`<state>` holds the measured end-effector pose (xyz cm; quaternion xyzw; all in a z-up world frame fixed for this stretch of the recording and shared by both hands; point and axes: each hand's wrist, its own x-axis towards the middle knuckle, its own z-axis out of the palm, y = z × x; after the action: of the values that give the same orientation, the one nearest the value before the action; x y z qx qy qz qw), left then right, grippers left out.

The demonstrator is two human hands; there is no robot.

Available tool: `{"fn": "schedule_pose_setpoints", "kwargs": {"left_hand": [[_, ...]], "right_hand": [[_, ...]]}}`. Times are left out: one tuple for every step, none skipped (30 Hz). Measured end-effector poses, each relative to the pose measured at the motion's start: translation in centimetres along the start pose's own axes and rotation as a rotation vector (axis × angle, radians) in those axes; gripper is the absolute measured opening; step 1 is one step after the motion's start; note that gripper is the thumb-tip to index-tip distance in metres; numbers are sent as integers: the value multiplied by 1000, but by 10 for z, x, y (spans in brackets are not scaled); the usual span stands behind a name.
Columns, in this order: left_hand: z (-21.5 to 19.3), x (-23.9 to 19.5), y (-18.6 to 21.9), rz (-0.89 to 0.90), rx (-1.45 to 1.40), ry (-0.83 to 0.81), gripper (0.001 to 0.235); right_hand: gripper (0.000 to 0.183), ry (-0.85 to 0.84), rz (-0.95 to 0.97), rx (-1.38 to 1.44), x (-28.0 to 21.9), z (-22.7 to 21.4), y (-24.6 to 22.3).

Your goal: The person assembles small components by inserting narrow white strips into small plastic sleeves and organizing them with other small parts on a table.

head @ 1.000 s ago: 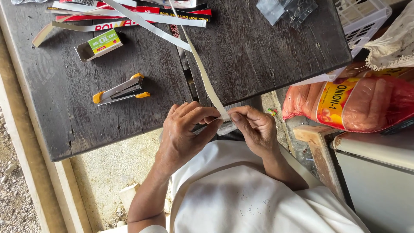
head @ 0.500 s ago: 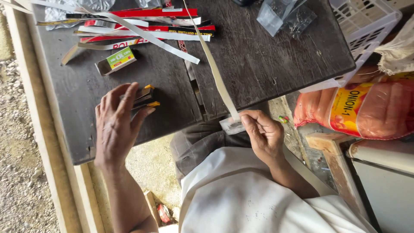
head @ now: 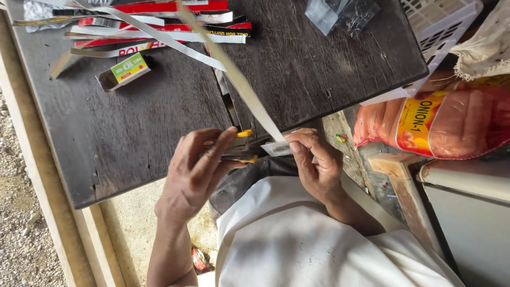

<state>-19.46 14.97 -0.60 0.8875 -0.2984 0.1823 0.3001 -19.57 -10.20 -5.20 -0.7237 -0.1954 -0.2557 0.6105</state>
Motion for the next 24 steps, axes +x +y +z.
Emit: {"fn": "schedule_pose_setpoints", "kwargs": {"left_hand": [[0, 5, 4, -2, -2, -2, 58], [-1, 9, 9, 2, -30, -7, 57], [-1, 14, 13, 4, -56, -13, 57], [4, 10, 12, 2, -57, -15, 57], [10, 6, 11, -6, -99, -4, 52], [16, 2, 10, -14, -141, 6, 48], [16, 8, 14, -16, -142, 5, 48], [16, 15, 18, -15, -175, 10, 48], [16, 22, 22, -12, -206, 17, 48], [16, 23, 23, -14, -207, 17, 48], [16, 24, 24, -23, -218, 13, 48], [15, 25, 25, -32, -230, 8, 47], [16, 27, 26, -32, -230, 9, 47], [16, 29, 27, -31, -242, 9, 47], [16, 30, 28, -32, -255, 9, 47], [17, 29, 28, -33, -256, 10, 47], [18, 29, 27, -34, -262, 11, 47], [19, 28, 26, -35, -269, 12, 48], [17, 28, 28, -36, -269, 12, 48], [16, 28, 29, -49, -278, 10, 47], [15, 29, 30, -61, -287, 7, 46], [16, 29, 30, -61, -287, 8, 46], [17, 29, 29, -57, -287, 12, 45], [18, 29, 29, -53, -287, 15, 44]], "right_hand": [[15, -1, 3, -1, 2, 0, -1], [16, -10, -36, 4, 4, 0, -3], [16, -19, -75, 11, 5, 1, -5], [16, -20, -72, 11, 5, 2, -4], [15, -28, -95, 22, 4, 3, -3], [14, -37, -119, 32, 3, 3, -2], [14, -38, -116, 32, 3, 3, -2], [14, -44, -120, 32, 3, 4, -2], [14, -51, -125, 31, 3, 4, -2], [14, -52, -124, 32, 3, 3, -1], [15, -54, -124, 48, 2, 3, 1], [15, -57, -124, 63, 1, 2, 3], [15, -57, -125, 63, 1, 2, 3], [15, -58, -121, 69, 0, 3, 4], [15, -60, -117, 75, -1, 3, 4], [15, -61, -116, 75, 0, 3, 2], [15, -68, -120, 79, 1, 4, 1], [16, -76, -123, 83, 3, 4, 0], [16, -77, -123, 83, 1, 4, 1], [15, -83, -116, 83, 0, 3, 2], [15, -89, -110, 83, -1, 2, 4], [15, -90, -110, 83, -1, 3, 3], [15, -90, -110, 92, 0, 4, 2], [15, -89, -111, 101, 1, 5, 1]]}}
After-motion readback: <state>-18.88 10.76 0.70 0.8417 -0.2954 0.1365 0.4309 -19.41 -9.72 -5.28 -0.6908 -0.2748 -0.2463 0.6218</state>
